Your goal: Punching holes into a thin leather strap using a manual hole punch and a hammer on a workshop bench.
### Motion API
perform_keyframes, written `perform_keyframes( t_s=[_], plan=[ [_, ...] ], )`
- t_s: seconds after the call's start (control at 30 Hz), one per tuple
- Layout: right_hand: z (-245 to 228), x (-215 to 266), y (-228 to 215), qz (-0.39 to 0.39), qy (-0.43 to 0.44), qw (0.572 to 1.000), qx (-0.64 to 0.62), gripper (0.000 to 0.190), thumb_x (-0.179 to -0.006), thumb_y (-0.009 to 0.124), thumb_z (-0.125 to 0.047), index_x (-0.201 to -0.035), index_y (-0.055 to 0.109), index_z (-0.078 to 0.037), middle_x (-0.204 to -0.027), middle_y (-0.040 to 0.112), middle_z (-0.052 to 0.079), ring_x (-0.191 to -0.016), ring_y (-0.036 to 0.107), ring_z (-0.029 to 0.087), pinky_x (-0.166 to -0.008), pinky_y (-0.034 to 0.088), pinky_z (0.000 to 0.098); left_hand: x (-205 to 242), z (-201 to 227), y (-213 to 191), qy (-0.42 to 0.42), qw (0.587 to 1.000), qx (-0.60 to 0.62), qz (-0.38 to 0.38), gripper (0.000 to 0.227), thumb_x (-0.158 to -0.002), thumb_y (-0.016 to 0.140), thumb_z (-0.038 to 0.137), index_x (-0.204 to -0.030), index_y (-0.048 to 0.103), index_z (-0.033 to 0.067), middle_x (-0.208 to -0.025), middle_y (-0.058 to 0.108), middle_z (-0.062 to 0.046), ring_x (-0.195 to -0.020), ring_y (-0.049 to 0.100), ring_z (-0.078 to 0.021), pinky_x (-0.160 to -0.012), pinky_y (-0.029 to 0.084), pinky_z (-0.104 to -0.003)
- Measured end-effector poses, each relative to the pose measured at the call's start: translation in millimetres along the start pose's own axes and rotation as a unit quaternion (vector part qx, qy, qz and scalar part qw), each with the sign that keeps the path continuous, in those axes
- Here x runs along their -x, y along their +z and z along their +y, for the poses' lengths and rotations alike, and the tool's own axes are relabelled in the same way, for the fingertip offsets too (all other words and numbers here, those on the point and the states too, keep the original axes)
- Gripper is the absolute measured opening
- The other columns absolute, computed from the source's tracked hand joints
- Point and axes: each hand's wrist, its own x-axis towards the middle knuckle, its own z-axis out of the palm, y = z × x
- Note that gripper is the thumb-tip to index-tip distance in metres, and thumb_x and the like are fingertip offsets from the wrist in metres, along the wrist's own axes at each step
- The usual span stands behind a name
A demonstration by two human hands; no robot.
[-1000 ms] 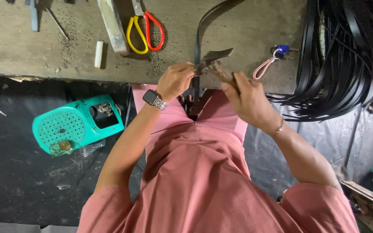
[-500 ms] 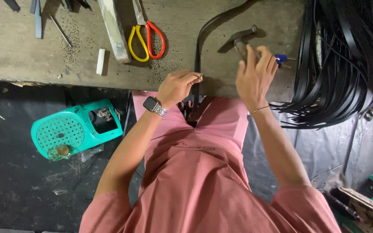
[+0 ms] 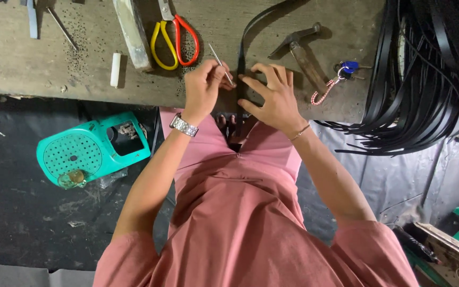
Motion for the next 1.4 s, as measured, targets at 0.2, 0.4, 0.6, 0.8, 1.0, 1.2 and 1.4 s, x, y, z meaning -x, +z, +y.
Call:
perform_keyframes(
  t_s=[0.2, 0.4, 0.6, 0.8, 1.0, 1.2, 1.4],
  plan=[
    [2.1, 7.1, 4.1, 0.003, 0.0, 1.0, -0.002, 0.049, -0.084, 0.083, -0.039, -0.128, 0.072, -0.019, -0.127, 0.055, 0.009, -0.12, 0.045, 0.032, -0.09, 0.033, 0.0418, 2.3, 14.4, 11.4, 0.048, 0.988, -0.147, 0.009, 0.012, -0.101, 0.07, 0.016, -0.092, 0.075, 0.0099, -0.072, 0.074, -0.007, -0.07, 0.076, -0.0227, -0.058, 0.061, -0.029],
    [0.6, 12.0, 3.0, 0.012, -0.004, 1.0, -0.011, 0.042, -0.087, 0.083, -0.042, -0.118, 0.074, -0.016, -0.129, 0.056, 0.012, -0.124, 0.047, 0.035, -0.093, 0.034, 0.0445, 4.2, 17.5, 13.2, 0.041, 0.992, -0.12, 0.008, 0.012, -0.101, 0.067, 0.01, -0.094, 0.076, 0.0073, -0.071, 0.074, -0.008, -0.067, 0.074, -0.0188, -0.064, 0.062, -0.031],
    [4.8, 14.4, 4.3, 0.036, -0.032, 0.998, -0.046, 0.02, -0.093, 0.079, -0.036, -0.096, 0.076, -0.017, -0.115, 0.063, 0.01, -0.121, 0.056, 0.033, -0.092, 0.036, 0.0425, 3.9, 19.5, 10.8, 0.04, 0.996, -0.08, 0.009, 0.015, -0.104, 0.063, 0.007, -0.095, 0.074, 0.0014, -0.074, 0.075, -0.012, -0.067, 0.075, -0.0193, -0.063, 0.063, -0.032],
    [0.9, 11.1, 0.2, -0.002, -0.005, 1.0, -0.003, 0.042, -0.089, 0.08, -0.04, -0.123, 0.073, -0.017, -0.131, 0.059, 0.008, -0.125, 0.05, 0.032, -0.089, 0.034, 0.0431, 4.1, 20.5, 13.9, 0.067, 0.992, -0.11, -0.009, 0.009, -0.1, 0.068, 0.003, -0.096, 0.077, 0.0016, -0.072, 0.074, -0.012, -0.071, 0.076, -0.0278, -0.065, 0.062, -0.035],
    [0.2, 10.5, -0.5, -0.005, -0.006, 1.0, 0.003, 0.04, -0.086, 0.083, -0.038, -0.114, 0.073, -0.011, -0.134, 0.058, 0.01, -0.126, 0.049, 0.034, -0.092, 0.035, 0.0449, 5.3, 17.2, 17.0, 0.1, 0.985, -0.141, -0.018, 0.008, -0.097, 0.071, 0.003, -0.096, 0.078, 0.0054, -0.076, 0.075, -0.013, -0.077, 0.075, -0.0335, -0.067, 0.06, -0.037],
    [1.1, 11.5, 1.1, -0.01, 0.0, 1.0, 0.003, 0.04, -0.083, 0.084, -0.035, -0.113, 0.074, -0.01, -0.133, 0.058, 0.009, -0.127, 0.049, 0.034, -0.092, 0.035, 0.0452, 7.4, 10.9, 17.9, 0.116, 0.979, -0.166, -0.015, 0.007, -0.095, 0.073, 0.002, -0.094, 0.078, 0.007, -0.079, 0.076, -0.011, -0.078, 0.075, -0.0339, -0.068, 0.06, -0.037],
    [0.6, 11.7, 0.2, -0.017, 0.005, 1.0, -0.001, 0.04, -0.082, 0.084, -0.035, -0.111, 0.075, -0.009, -0.134, 0.057, 0.01, -0.127, 0.048, 0.035, -0.093, 0.034, 0.0458, 9.6, 0.4, 20.0, 0.127, 0.977, -0.171, -0.006, 0.007, -0.094, 0.074, 0.003, -0.093, 0.078, 0.0083, -0.08, 0.077, -0.007, -0.078, 0.076, -0.031, -0.071, 0.06, -0.035]
  ],
)
